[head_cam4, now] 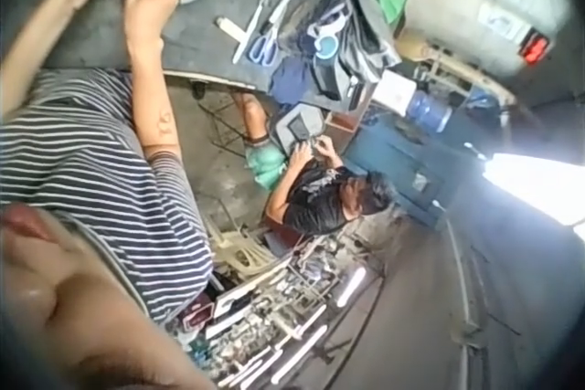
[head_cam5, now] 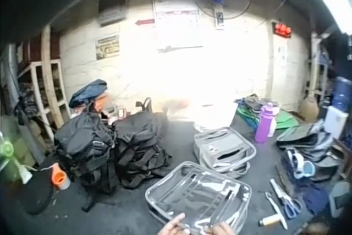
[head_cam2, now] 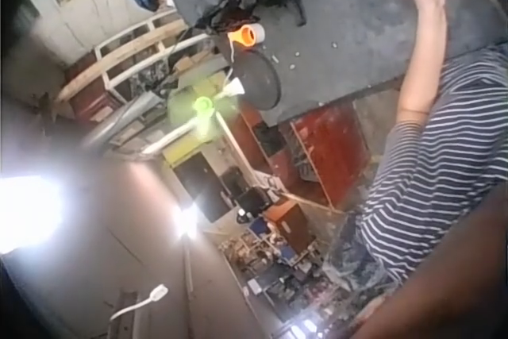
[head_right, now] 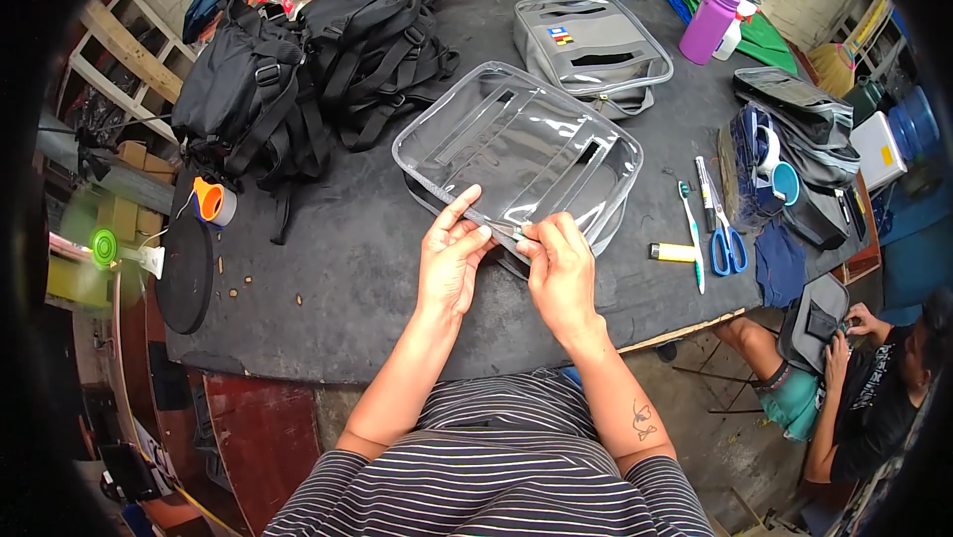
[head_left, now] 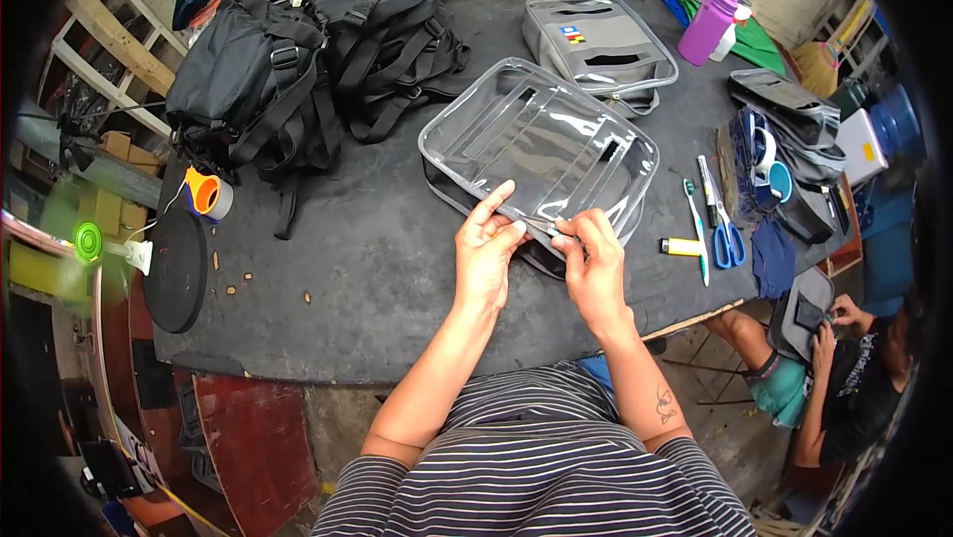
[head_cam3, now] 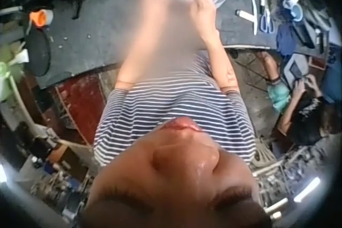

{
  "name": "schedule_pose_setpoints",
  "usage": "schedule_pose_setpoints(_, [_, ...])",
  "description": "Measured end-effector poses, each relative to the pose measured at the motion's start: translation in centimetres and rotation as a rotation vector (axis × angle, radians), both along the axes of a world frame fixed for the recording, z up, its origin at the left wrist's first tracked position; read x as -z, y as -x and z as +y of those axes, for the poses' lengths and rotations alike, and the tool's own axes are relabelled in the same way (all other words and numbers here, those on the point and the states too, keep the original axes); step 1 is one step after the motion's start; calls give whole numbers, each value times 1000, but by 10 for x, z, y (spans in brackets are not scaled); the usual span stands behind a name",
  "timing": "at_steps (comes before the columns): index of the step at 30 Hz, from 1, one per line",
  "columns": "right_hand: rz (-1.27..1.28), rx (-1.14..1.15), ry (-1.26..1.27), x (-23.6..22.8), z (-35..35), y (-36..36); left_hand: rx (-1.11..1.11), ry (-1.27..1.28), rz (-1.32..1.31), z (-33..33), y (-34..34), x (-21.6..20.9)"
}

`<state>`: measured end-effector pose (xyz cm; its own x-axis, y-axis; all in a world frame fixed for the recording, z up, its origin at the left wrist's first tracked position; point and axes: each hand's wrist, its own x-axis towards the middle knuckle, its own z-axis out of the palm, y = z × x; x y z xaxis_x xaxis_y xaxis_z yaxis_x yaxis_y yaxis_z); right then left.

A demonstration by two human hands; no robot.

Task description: Inspecting and trimming loose threads from textile bags using a brush, snips, and a lighter to singe ends.

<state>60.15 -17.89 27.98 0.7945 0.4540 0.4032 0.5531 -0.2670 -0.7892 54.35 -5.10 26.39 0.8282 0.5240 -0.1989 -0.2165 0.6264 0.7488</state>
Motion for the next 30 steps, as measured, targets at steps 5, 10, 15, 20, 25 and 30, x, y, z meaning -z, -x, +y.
schedule_pose_setpoints(5, [-47,113,-342,11,-17,-12,-29,-139,4,3,-3,1])
schedule_pose_setpoints(10, [82,465,-371,48,-71,-53,-110,-155,42,15,-7,8])
schedule_pose_setpoints(15, [52,431,154,64,-100,-54,-446,-751,333,17,-18,-4])
schedule_pose_setpoints(20, [-179,544,657,60,-135,-72,-448,-1101,4,23,-24,-35])
schedule_pose_setpoints(25, [-89,559,418,54,-135,-87,-338,-1359,-20,22,-25,-64])
schedule_pose_setpoints(30, [445,98,-275,-1,-57,-55,-366,-1500,-184,17,-28,-66])
